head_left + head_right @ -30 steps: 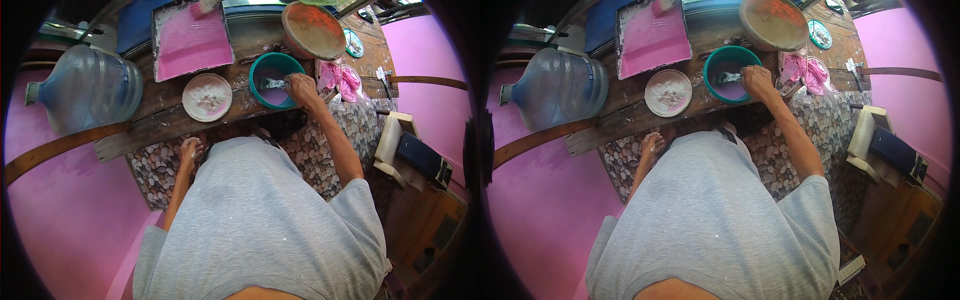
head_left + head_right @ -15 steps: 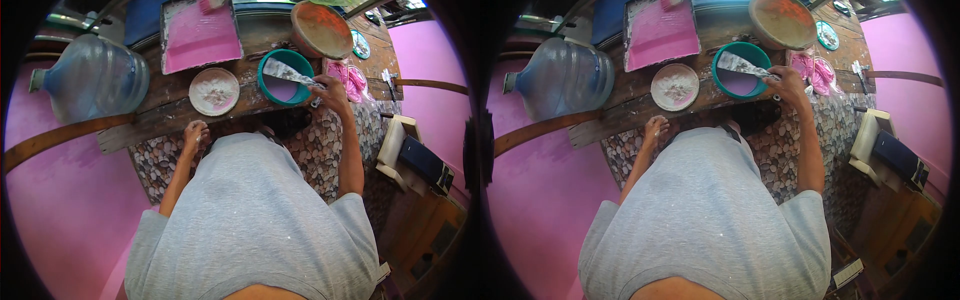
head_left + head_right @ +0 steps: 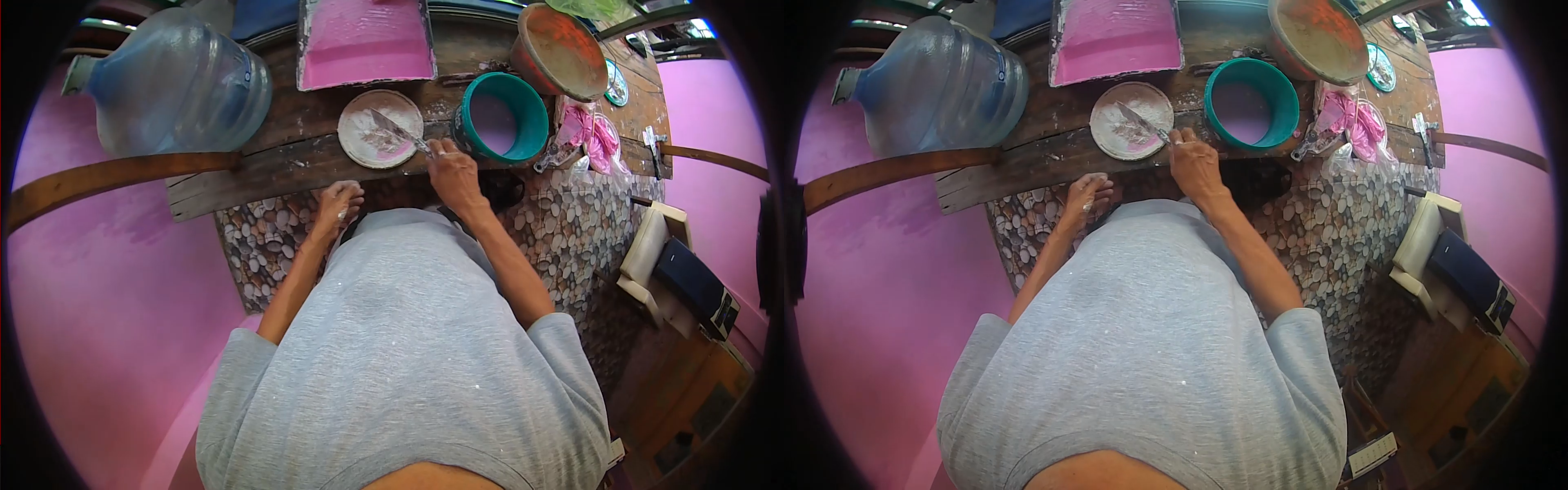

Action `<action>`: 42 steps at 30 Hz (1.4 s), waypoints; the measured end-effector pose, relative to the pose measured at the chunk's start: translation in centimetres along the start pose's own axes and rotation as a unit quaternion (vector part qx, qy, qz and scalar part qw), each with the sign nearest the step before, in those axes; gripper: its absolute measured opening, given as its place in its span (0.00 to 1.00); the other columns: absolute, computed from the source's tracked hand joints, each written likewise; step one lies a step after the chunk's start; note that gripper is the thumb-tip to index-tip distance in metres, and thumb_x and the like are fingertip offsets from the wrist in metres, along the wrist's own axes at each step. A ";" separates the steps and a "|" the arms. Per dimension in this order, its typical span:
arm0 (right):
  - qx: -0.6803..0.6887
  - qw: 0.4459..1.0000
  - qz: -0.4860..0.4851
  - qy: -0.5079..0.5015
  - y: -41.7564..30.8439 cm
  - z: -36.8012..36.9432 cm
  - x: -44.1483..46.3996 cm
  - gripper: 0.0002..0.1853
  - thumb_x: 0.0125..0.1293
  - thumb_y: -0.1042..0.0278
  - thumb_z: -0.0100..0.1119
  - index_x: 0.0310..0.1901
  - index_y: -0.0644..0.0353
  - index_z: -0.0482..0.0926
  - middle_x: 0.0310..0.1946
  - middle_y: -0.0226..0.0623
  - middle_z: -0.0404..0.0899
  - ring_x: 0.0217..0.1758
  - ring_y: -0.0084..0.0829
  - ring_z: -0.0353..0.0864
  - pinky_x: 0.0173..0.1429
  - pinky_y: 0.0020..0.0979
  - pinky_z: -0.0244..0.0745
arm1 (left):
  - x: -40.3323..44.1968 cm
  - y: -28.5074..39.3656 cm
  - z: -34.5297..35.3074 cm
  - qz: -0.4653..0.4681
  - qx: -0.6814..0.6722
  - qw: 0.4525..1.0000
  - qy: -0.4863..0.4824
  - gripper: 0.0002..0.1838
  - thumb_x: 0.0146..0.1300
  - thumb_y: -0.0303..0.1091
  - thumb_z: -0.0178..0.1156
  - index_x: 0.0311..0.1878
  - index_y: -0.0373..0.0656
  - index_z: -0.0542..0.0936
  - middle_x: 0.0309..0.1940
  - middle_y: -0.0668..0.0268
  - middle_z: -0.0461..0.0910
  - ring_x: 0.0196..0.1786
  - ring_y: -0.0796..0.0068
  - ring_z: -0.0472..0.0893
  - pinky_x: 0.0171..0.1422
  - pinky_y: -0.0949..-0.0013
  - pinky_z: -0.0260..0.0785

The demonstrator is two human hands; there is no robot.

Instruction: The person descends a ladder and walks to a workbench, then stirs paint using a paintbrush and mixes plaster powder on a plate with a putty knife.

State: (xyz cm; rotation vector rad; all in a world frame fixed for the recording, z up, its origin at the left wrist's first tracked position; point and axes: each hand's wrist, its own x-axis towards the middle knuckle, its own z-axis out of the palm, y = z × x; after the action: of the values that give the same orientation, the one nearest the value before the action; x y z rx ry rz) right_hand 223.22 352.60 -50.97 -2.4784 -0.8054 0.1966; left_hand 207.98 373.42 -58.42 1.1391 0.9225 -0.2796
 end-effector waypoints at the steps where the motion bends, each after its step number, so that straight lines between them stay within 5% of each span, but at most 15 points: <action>1: -0.001 1.000 -0.004 -0.002 -0.4 0.8 -0.1 0.14 0.57 0.68 0.58 0.45 0.63 0.75 0.38 0.46 0.77 0.38 0.50 0.78 0.44 0.42 0.74 | -0.7 1.1 0.8 0.001 -0.004 1.000 0.002 0.17 0.63 0.42 0.58 0.48 0.40 0.75 0.38 0.65 0.80 0.34 0.80 0.79 0.32 0.79 0.71; 8: 0.043 0.990 0.027 0.128 -1.6 3.1 -1.9 0.14 0.58 0.69 0.57 0.46 0.62 0.74 0.37 0.46 0.77 0.37 0.47 0.79 0.42 0.40 0.75 | -1.8 4.5 3.4 0.027 0.112 0.985 -0.130 0.20 0.65 0.45 0.55 0.53 0.40 0.74 0.43 0.62 0.79 0.42 0.78 0.78 0.45 0.76 0.70; 14: -0.068 0.992 0.037 0.103 -1.1 3.9 -3.0 0.14 0.59 0.69 0.54 0.47 0.60 0.73 0.36 0.46 0.77 0.37 0.46 0.80 0.39 0.40 0.76 | -0.8 1.7 -0.9 0.077 0.204 0.975 -0.038 0.17 0.63 0.40 0.58 0.49 0.38 0.76 0.38 0.64 0.80 0.37 0.79 0.78 0.36 0.78 0.70; 19: -0.083 0.994 0.049 0.041 -1.6 5.4 -2.7 0.10 0.60 0.70 0.52 0.43 0.59 0.72 0.35 0.45 0.76 0.36 0.46 0.80 0.37 0.41 0.76 | -0.2 -2.6 -6.0 0.059 0.119 0.991 0.024 0.13 0.60 0.36 0.60 0.43 0.37 0.78 0.27 0.66 0.78 0.27 0.82 0.75 0.25 0.79 0.66; 22: -0.080 0.995 0.032 0.046 -2.3 5.1 -2.7 0.07 0.59 0.71 0.51 0.40 0.59 0.71 0.34 0.44 0.75 0.35 0.46 0.80 0.36 0.41 0.76 | -0.2 -4.7 -8.9 0.018 0.087 0.996 0.010 0.14 0.61 0.37 0.59 0.45 0.37 0.77 0.32 0.67 0.78 0.31 0.78 0.77 0.31 0.77 0.69; 24: -0.062 0.993 0.017 0.100 -2.5 5.1 -2.7 0.08 0.59 0.72 0.51 0.41 0.58 0.72 0.32 0.43 0.75 0.34 0.46 0.80 0.36 0.41 0.75 | -0.8 -5.6 -9.5 0.037 0.084 0.995 0.035 0.14 0.61 0.37 0.59 0.44 0.37 0.77 0.31 0.66 0.78 0.30 0.79 0.77 0.30 0.77 0.69; 42: -0.072 0.995 -0.006 0.066 -1.2 4.0 -1.8 0.11 0.61 0.70 0.50 0.45 0.60 0.74 0.35 0.45 0.77 0.35 0.46 0.80 0.39 0.41 0.75 | -0.6 -8.2 -11.1 0.049 0.126 0.985 0.109 0.15 0.56 0.39 0.60 0.42 0.38 0.79 0.28 0.65 0.80 0.26 0.82 0.77 0.26 0.78 0.64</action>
State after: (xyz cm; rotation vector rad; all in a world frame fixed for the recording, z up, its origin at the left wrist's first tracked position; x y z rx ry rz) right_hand 220.01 354.11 -53.86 -2.5875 -0.8030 -0.0305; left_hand 197.10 379.33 -64.57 1.4654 1.0399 -0.1978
